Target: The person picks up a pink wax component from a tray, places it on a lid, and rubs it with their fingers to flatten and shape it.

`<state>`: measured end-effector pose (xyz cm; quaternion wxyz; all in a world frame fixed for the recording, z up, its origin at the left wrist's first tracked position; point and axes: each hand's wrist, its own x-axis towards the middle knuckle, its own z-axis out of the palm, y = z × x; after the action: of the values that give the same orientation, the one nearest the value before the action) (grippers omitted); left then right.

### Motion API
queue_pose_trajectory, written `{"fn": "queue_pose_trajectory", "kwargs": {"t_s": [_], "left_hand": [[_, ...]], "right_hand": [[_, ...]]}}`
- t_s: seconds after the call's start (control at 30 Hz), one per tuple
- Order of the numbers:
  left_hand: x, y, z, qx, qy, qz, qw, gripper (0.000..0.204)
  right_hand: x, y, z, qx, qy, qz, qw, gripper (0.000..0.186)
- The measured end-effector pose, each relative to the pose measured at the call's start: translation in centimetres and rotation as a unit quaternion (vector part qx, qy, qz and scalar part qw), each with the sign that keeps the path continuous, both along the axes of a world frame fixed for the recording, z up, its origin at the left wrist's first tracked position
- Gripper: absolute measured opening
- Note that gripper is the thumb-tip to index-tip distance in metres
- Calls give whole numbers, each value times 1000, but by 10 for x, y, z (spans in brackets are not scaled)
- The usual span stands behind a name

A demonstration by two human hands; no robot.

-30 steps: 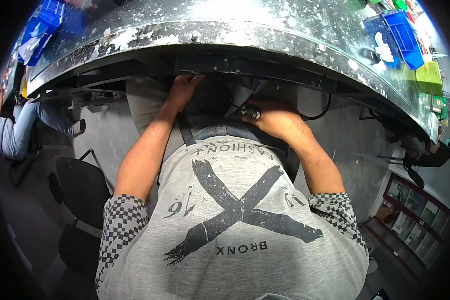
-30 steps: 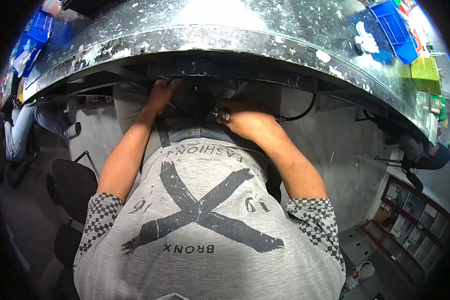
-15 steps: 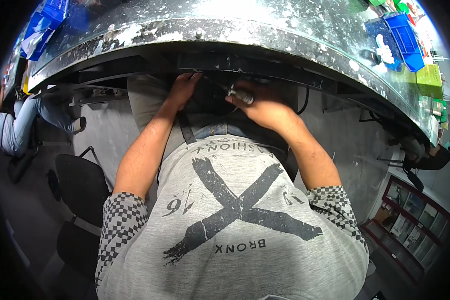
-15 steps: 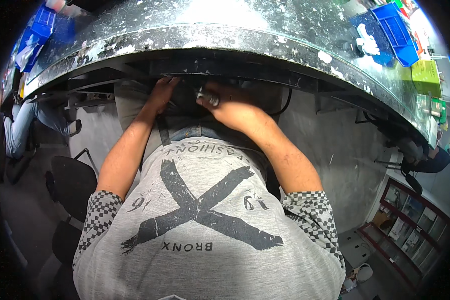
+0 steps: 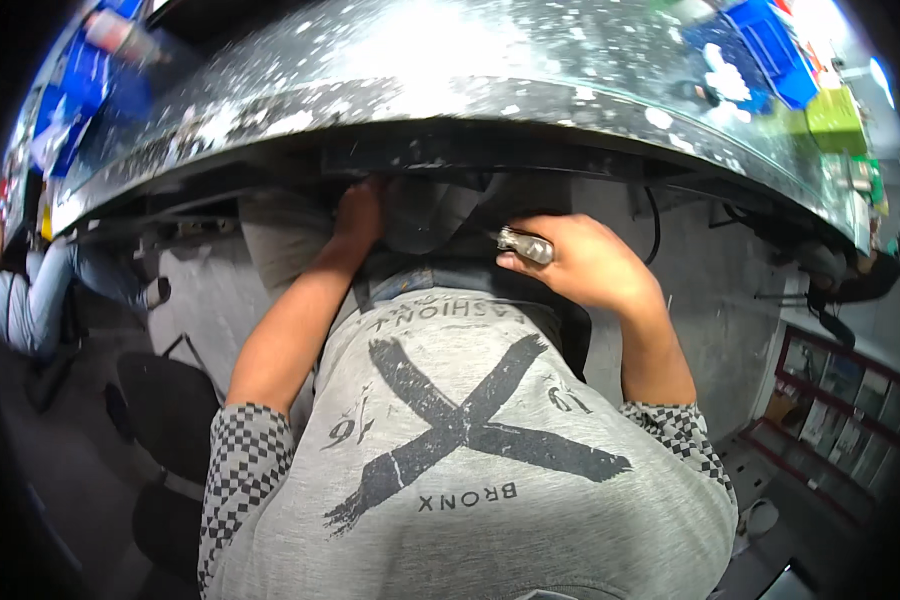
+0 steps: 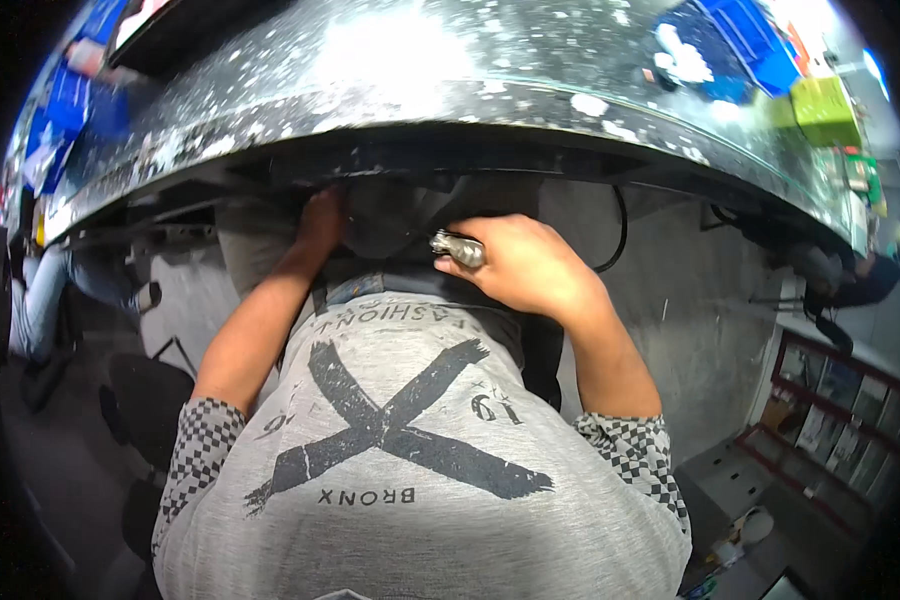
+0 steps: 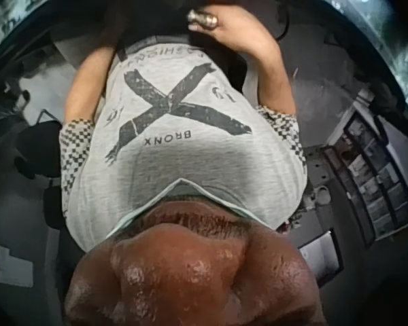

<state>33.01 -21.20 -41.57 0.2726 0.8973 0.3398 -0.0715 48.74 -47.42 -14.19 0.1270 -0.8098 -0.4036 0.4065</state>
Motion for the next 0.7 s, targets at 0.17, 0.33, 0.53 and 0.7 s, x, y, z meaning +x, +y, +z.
{"fn": "queue_pose_trajectory", "kwargs": {"t_s": [0.17,0.33,0.53,0.7], "left_hand": [[-6,-44,35,72,-132,-332,931,45],[-47,-35,142,-77,-241,-403,880,48],[-54,-25,301,-167,-530,-46,830,43],[26,-17,353,-278,-476,130,824,46]], "right_hand": [[47,-113,4,205,174,-103,958,49],[76,-283,-91,461,248,-466,713,51],[96,-260,-153,706,132,-583,380,51],[135,-197,-156,665,45,-649,366,56]]}}
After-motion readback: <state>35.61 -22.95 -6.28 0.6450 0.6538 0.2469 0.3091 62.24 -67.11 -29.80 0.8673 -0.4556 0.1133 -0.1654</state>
